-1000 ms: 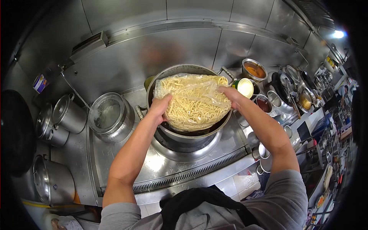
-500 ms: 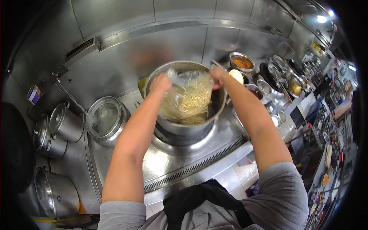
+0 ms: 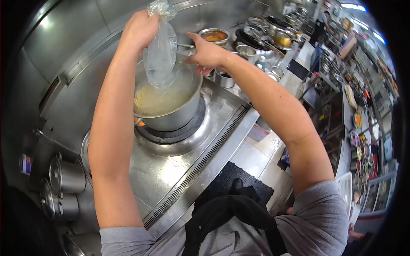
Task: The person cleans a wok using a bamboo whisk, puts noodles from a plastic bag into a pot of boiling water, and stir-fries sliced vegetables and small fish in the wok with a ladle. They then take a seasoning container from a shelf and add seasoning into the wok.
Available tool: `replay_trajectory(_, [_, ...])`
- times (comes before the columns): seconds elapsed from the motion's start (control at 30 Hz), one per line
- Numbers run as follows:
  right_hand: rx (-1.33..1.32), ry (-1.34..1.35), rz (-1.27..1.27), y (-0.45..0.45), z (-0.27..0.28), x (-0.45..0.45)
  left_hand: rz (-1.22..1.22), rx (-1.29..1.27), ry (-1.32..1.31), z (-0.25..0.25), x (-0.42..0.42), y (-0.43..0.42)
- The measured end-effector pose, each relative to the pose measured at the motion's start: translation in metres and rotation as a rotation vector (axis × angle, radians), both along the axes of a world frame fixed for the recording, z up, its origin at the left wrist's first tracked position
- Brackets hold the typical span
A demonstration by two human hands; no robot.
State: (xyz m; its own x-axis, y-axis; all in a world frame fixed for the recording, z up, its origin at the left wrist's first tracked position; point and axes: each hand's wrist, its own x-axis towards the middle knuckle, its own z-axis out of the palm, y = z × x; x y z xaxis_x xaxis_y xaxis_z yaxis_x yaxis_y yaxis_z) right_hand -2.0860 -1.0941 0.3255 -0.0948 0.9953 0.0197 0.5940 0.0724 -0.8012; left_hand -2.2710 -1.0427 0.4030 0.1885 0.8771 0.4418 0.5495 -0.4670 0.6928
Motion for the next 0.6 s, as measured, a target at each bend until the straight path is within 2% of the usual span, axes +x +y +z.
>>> replay_trajectory(0.1, [0.060, 0.117, -0.053, -0.043, -0.019, 0.025, -0.209, 0.130, -0.026, -0.008, 0.043, -0.070])
replay_trajectory(0.17, [0.138, 0.362, -0.104, -0.075, -0.043, 0.045, -0.418, 0.069, 0.023, -0.029, 0.068, -0.098])
replay_trajectory(0.23, [0.318, 0.390, -0.070, -0.108, -0.085, 0.076, -0.835, -0.053, -0.147, -0.059, 0.102, -0.144])
replay_trajectory(0.33, [0.566, 0.118, -0.159, -0.198, -0.157, 0.118, -1.008, -0.318, -0.137, -0.113, 0.143, -0.210])
replay_trajectory(0.37, [0.749, 0.084, -0.260, -0.223, -0.192, 0.128, -1.022, -0.374, -0.121, -0.134, 0.154, -0.230])
replay_trajectory(0.43, [0.270, 0.438, -0.367, -0.313, -0.219, 0.149, -1.000, -0.564, -0.114, -0.186, 0.175, -0.263])
replay_trajectory(0.5, [0.223, 0.835, -0.603, -0.390, -0.278, 0.162, -1.073, -0.614, -0.033, -0.238, 0.196, -0.293])
replay_trajectory(0.53, [0.243, 0.850, -0.669, -0.433, -0.302, 0.171, -1.113, -0.662, 0.026, -0.265, 0.203, -0.308])
replay_trajectory(0.6, [0.129, 0.604, -0.939, -0.530, -0.343, 0.181, -1.068, -0.957, 0.200, -0.316, 0.214, -0.332])
